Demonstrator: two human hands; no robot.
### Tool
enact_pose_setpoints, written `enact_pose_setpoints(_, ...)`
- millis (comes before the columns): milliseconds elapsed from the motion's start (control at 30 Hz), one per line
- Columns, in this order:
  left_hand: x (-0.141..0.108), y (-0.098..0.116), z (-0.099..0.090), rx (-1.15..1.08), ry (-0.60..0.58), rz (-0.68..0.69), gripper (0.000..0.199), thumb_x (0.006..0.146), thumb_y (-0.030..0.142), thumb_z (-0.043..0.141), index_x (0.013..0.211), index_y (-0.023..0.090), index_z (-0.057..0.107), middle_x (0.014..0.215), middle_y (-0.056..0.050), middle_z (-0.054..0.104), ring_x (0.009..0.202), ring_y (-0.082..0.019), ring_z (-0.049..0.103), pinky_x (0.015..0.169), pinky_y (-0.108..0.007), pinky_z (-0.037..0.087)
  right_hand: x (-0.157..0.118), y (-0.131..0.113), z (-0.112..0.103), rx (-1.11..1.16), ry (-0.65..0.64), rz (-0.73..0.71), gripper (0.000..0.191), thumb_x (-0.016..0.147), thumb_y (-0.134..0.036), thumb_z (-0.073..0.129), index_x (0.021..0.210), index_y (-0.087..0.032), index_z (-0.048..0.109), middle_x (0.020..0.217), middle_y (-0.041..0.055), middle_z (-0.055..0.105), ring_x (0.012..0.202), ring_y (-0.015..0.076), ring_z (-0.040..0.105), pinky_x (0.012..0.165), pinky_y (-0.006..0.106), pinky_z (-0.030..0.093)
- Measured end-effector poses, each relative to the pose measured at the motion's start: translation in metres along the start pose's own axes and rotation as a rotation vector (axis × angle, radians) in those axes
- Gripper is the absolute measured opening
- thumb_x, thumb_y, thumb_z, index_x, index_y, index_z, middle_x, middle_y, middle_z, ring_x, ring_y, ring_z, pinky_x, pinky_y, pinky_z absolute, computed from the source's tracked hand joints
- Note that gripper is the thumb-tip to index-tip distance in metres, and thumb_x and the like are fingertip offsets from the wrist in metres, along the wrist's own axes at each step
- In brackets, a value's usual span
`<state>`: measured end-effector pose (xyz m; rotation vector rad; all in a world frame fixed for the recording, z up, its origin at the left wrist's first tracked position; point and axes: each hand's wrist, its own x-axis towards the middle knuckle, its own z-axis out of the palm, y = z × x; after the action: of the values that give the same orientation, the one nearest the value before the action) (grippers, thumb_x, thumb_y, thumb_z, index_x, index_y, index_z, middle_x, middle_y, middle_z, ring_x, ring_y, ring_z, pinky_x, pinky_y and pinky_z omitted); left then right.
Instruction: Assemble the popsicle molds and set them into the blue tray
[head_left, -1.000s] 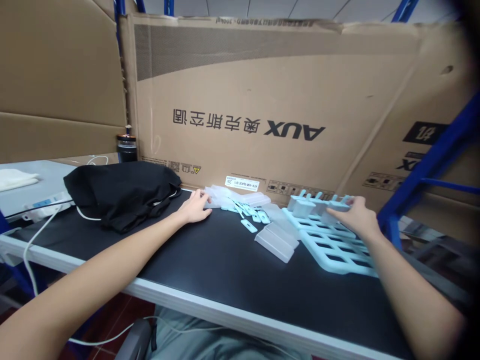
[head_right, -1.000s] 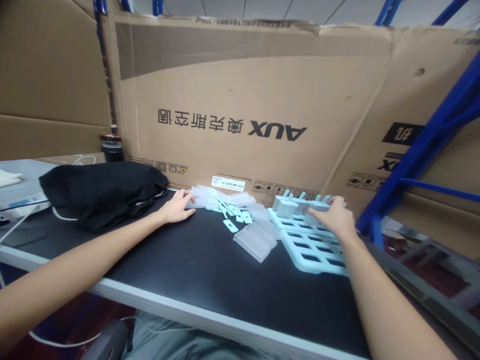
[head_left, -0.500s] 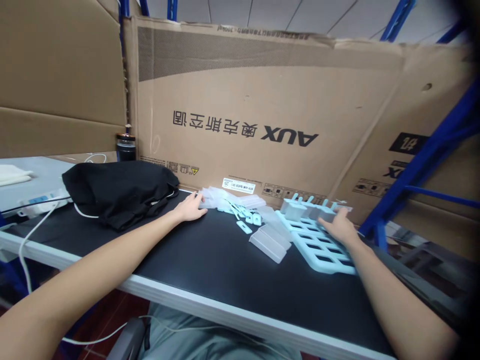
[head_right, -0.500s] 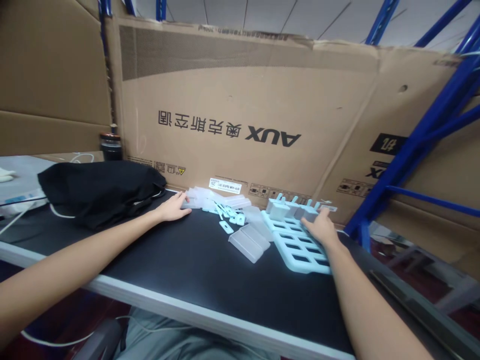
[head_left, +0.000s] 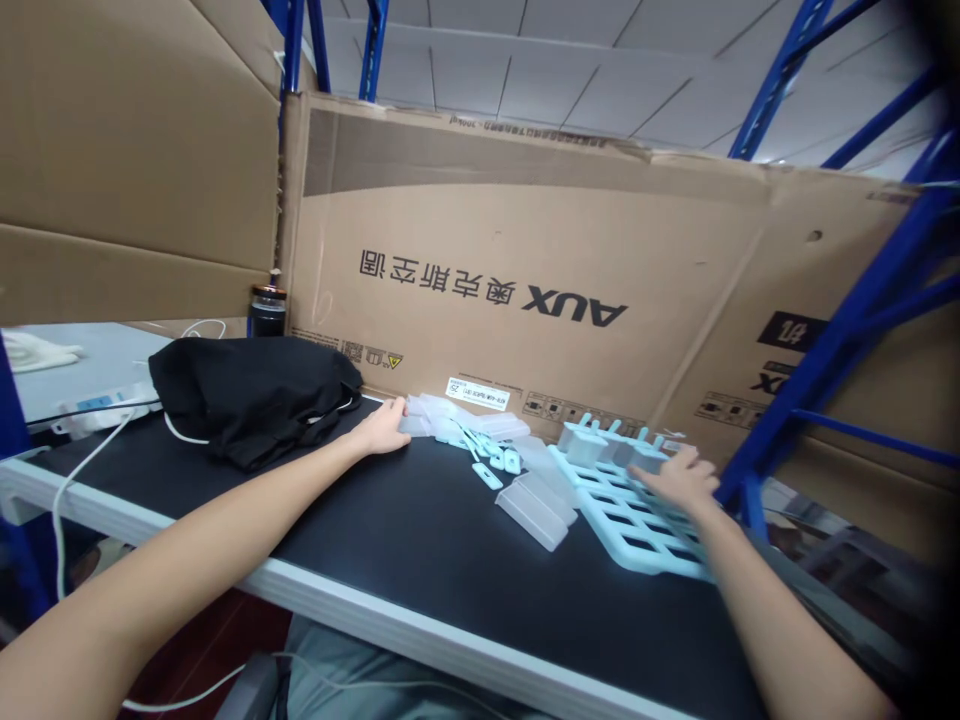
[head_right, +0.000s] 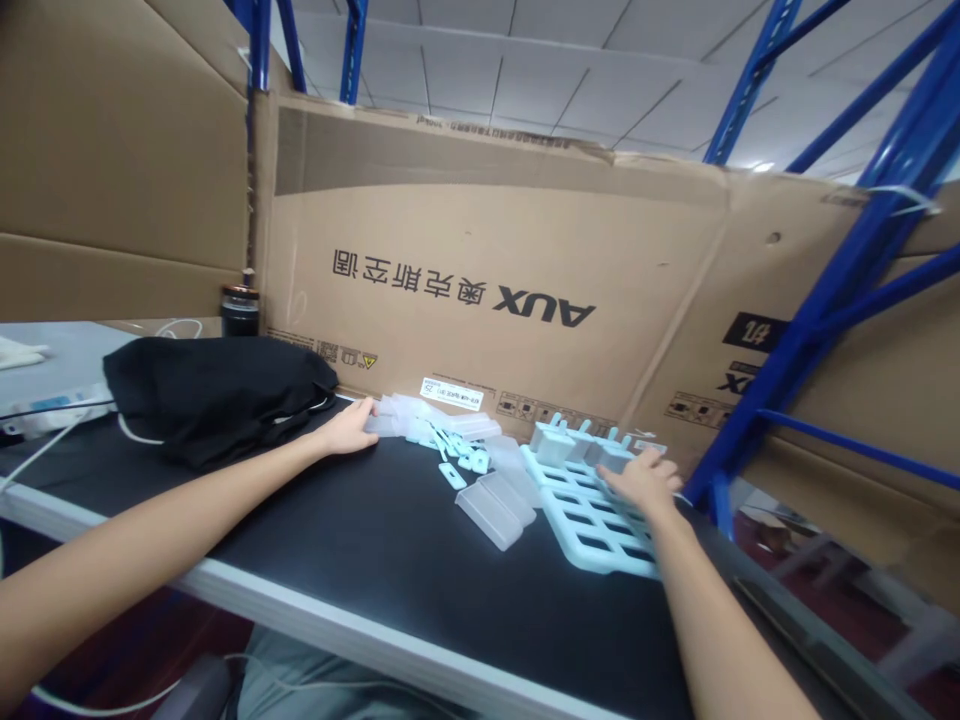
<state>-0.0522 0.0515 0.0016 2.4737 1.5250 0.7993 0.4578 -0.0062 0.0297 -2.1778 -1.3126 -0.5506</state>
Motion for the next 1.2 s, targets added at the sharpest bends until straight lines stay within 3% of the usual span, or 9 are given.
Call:
enact_pose_setpoints(100,0.002,-0.001,-0.001,-0.017,0.054,0.015,0.038,0.065,0.030,0.057,0.100,0.020,0.044,0.109,-0.010,0.053,0.097,-0.025,0.057,0.081,-0.034,0.046,-0.005,-0.023,-0.030,0.056,0.053,-0.106,0.063,0.071,-0.055,0.052,0.116,-0.012,0.044,0.116,0.0253,0.050,0.116,0.0395,0.044,0.090,0.051,0.037)
enact_pose_setpoints(200,0.004,-0.002,-0.002,-0.032,0.108,0.035,0.038,0.062,0.028,0.060,0.096,0.019,0.045,0.103,-0.009,0.056,0.094,-0.025,0.057,0.079,-0.033,0.046,-0.021,-0.065,-0.063,0.212,-0.167,-0.359,0.040,0.078,-0.055,0.045,0.093,-0.020,0.055,0.094,0.0088,0.062,0.092,0.0240,0.058,0.081,0.037,0.045)
enact_pose_setpoints(333,0.004,0.000,-0.005,-0.094,0.196,0.015,0.041,0.060,0.029,0.065,0.095,0.019,0.045,0.099,-0.008,0.058,0.091,-0.024,0.057,0.077,-0.033,0.046,-0.062,-0.125,-0.088,0.340,-0.600,-0.735,0.039,0.082,-0.056,0.046,0.092,-0.021,0.058,0.093,0.0055,0.063,0.083,0.0193,0.058,0.069,0.030,0.046)
enact_pose_setpoints(467,0.001,0.009,-0.012,-0.217,0.287,0.001,0.044,0.061,0.036,0.069,0.095,0.019,0.047,0.099,-0.006,0.060,0.086,-0.020,0.057,0.076,-0.031,0.046,-0.094,-0.159,-0.090,0.252,-0.771,-0.865,0.044,0.078,-0.061,0.051,0.087,-0.019,0.061,0.086,0.0049,0.063,0.076,0.0184,0.056,0.065,0.030,0.043)
enact_pose_setpoints(567,-0.001,0.015,-0.016,-0.295,0.338,-0.016,0.043,0.066,0.045,0.068,0.095,0.018,0.051,0.096,-0.005,0.062,0.081,-0.018,0.058,0.075,-0.031,0.046,-0.101,-0.164,-0.085,0.193,-0.783,-0.910,0.047,0.073,-0.064,0.055,0.084,-0.019,0.061,0.083,0.0051,0.061,0.074,0.0185,0.054,0.065,0.030,0.041)
enact_pose_setpoints(733,-0.001,0.017,-0.019,-0.367,0.388,0.015,0.041,0.077,0.051,0.058,0.099,0.017,0.059,0.094,-0.005,0.064,0.077,-0.016,0.058,0.075,-0.030,0.046,-0.105,-0.161,-0.081,0.212,-0.774,-0.953,0.055,0.066,-0.066,0.061,0.095,-0.019,0.059,0.095,0.0061,0.057,0.086,0.0205,0.052,0.074,0.032,0.041)
enact_pose_setpoints(900,-0.002,0.017,-0.018,-0.392,0.299,0.110,0.039,0.084,0.054,0.048,0.084,0.017,0.062,0.081,-0.003,0.065,0.074,-0.015,0.056,0.070,-0.028,0.043,-0.112,-0.164,-0.079,0.216,-0.787,-0.953,0.062,0.063,-0.064,0.066,0.105,-0.019,0.054,0.104,0.0079,0.052,0.090,0.0214,0.050,0.077,0.033,0.042)
enact_pose_setpoints(1033,-0.002,0.015,-0.017,-0.372,0.270,0.114,0.039,0.084,0.053,0.048,0.080,0.017,0.062,0.075,-0.002,0.063,0.068,-0.014,0.054,0.065,-0.026,0.041,-0.116,-0.169,-0.079,0.246,-0.806,-0.989,0.059,0.066,-0.060,0.065,0.108,-0.019,0.053,0.105,0.0078,0.053,0.092,0.0214,0.050,0.079,0.033,0.042)
enact_pose_setpoints(1200,-0.003,0.013,-0.021,-0.277,0.375,0.125,0.032,0.084,0.048,0.048,0.085,0.018,0.060,0.084,-0.002,0.062,0.076,-0.016,0.054,0.074,-0.028,0.043,-0.123,-0.174,-0.079,0.231,-0.754,-1.016,0.051,0.069,-0.051,0.063,0.108,-0.019,0.053,0.102,0.0081,0.056,0.086,0.0205,0.052,0.073,0.031,0.041)
